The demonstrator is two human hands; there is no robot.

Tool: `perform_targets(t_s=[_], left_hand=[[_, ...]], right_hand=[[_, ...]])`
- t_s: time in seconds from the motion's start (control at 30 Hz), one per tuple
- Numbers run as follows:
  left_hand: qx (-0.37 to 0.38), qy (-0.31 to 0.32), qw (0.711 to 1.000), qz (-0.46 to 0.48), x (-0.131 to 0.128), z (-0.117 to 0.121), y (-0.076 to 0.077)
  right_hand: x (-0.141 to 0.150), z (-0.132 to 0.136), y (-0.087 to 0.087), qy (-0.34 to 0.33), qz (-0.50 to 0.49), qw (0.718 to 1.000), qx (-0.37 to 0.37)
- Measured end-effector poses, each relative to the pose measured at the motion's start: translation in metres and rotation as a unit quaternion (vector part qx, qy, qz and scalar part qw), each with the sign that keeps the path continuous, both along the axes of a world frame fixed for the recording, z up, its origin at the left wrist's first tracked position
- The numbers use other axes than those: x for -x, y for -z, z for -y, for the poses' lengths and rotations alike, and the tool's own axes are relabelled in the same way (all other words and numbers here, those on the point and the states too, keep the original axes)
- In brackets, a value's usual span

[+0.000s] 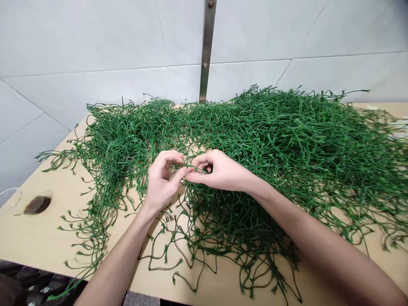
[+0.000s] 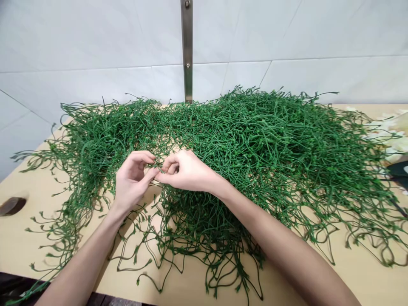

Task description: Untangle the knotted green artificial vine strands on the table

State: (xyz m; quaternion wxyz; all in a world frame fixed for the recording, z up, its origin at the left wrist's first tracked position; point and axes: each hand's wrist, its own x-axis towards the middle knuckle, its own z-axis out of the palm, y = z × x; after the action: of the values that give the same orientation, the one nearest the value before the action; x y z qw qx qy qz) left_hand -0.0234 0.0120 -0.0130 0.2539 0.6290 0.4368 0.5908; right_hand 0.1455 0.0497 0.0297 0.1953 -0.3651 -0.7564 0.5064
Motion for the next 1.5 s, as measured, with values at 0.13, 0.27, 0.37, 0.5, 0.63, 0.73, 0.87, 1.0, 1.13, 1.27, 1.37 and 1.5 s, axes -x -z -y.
perform_targets(t_s=[0.13,0.27,0.37,0.5,0.63,0.73,0.87,1.0,1.13,1.27,1.37,1.5], left_hand=[[-0.022,-0.103,0.994,0.032,0.002,0.004,0.001],[0.084,-0.112,0.99,-0.029,0.001,0.009,-0.002],[0.148,-0.046,0.987,-0.05,-0.002,0.008,-0.004],[0.199,0.031,0.976,0.086,-0.004,0.004,-0.002],[0.25,0.057,0.943,0.211,-0.004,0.004,-0.002],[0.248,0.058,0.945,0.208,-0.004,0.006,-0.002],[0.24,0.072,0.955,0.159,-0.001,0.006,0.003],[0.257,0.106,0.951,0.133,0.005,0.004,0.004],[0.257,0.12,0.95,0.129,0.006,0.002,0.0],[0.262,0.139,0.943,0.153,0.003,0.003,-0.002],[0.264,0.14,0.942,0.152,0.0,0.003,0.0],[0.25,0.139,0.95,0.123,-0.003,0.005,-0.001]], right_hand=[[-0.002,-0.004,0.002,0.039,-0.035,0.998,0.019],[-0.004,-0.008,0.004,0.07,-0.082,0.994,0.034],[-0.002,-0.009,0.007,0.062,-0.106,0.992,0.039],[0.0,-0.008,0.007,0.044,-0.092,0.994,0.043],[0.001,-0.006,0.004,0.047,-0.086,0.994,0.037],[0.001,-0.005,0.003,0.053,-0.084,0.994,0.041],[0.0,-0.007,0.004,0.051,-0.091,0.992,0.069],[-0.002,-0.01,0.004,0.051,-0.103,0.989,0.093],[-0.004,-0.011,0.006,0.055,-0.106,0.986,0.119],[-0.005,-0.01,0.006,0.053,-0.059,0.987,0.137],[-0.006,-0.01,0.004,0.008,-0.019,0.993,0.112],[-0.007,-0.011,0.005,-0.024,-0.026,0.996,0.076]])
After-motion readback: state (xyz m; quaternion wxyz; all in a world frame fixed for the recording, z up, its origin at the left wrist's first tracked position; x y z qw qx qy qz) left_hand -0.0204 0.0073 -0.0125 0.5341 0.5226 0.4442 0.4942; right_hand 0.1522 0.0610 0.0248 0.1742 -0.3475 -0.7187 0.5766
